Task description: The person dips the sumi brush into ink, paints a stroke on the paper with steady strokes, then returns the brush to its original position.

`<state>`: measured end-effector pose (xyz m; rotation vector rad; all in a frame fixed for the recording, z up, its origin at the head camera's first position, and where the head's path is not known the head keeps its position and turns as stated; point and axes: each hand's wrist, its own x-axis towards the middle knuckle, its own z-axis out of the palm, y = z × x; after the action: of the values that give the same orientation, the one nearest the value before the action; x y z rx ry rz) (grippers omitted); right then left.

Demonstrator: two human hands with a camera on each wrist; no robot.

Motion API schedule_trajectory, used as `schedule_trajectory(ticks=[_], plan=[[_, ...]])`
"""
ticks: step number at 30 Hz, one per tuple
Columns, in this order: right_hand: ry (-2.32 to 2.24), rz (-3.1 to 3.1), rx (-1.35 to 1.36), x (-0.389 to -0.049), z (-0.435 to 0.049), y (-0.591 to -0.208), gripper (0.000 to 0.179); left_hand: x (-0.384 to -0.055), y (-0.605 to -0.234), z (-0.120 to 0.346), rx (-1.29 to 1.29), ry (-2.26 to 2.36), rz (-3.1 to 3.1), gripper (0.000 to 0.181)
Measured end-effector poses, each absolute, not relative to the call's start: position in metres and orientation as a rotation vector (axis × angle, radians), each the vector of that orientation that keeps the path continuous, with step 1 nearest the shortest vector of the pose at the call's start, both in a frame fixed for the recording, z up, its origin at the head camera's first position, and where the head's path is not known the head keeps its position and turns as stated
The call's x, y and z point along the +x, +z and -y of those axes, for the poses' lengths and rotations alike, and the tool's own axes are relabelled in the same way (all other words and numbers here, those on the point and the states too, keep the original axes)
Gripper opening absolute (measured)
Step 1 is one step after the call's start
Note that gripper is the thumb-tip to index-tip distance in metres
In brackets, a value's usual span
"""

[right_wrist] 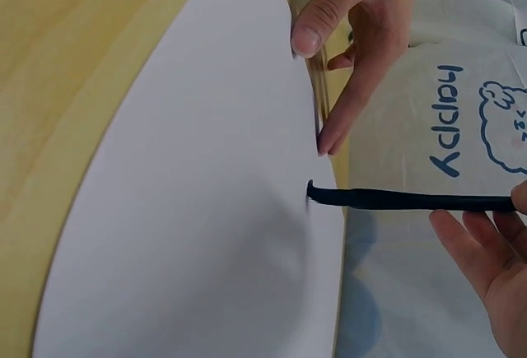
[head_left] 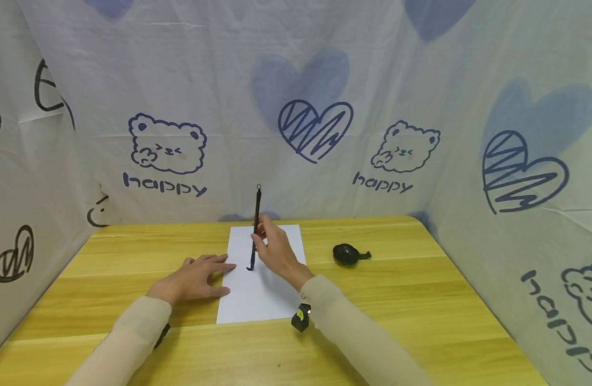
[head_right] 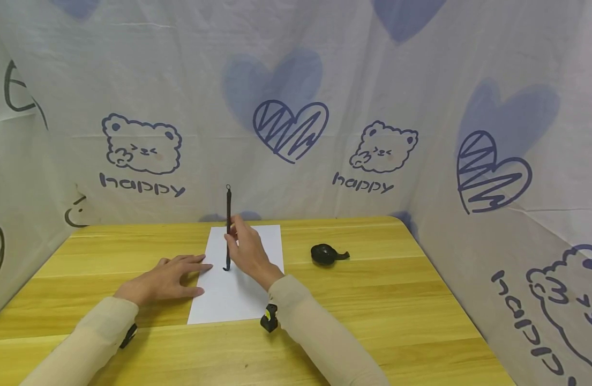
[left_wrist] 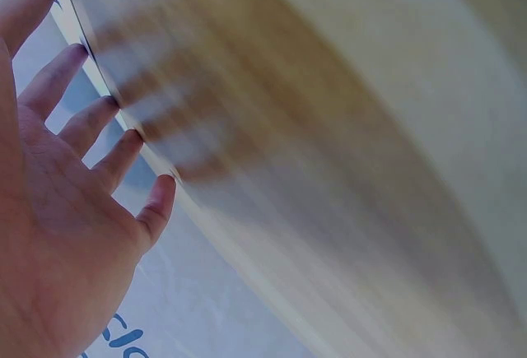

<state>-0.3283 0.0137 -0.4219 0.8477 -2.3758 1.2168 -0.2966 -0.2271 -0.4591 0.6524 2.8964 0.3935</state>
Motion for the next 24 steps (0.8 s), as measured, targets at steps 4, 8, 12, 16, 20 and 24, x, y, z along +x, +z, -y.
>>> schedule_trajectory(ticks=[4, 8, 12, 16, 20, 24], plan=[[1.208, 2.372, 0.837, -0.3286, -0.0144, -0.422, 0.017, -0.297, -0.4587, 0.2268, 0.654, 0.395, -2.897, 0.068], [1.194, 2.362, 0.829, -0.3287, -0.0149, -0.4226, 0.017, -0.2967, -0.4582, 0.2263, 0.664, 0.395, -2.897, 0.068], [1.195, 2.367, 0.818, -0.3283, -0.0151, -0.4226, 0.018, -0.2959, -0.4574, 0.2256, 0.666, 0.398, -2.895, 0.069], [1.203, 2.369, 0.811, -0.3281, -0.0147, -0.4226, 0.018, -0.2951, -0.4567, 0.2249, 0.661, 0.397, -2.893, 0.069], [1.208, 2.364, 0.807, -0.328, -0.0143, -0.4227, 0.018, -0.2947, -0.4562, 0.2245, 0.655, 0.392, -2.894, 0.069], [1.212, 2.358, 0.805, -0.3277, -0.0143, -0.4229, 0.018, -0.2944, -0.4563, 0.2242, 0.652, 0.394, -2.891, 0.069]])
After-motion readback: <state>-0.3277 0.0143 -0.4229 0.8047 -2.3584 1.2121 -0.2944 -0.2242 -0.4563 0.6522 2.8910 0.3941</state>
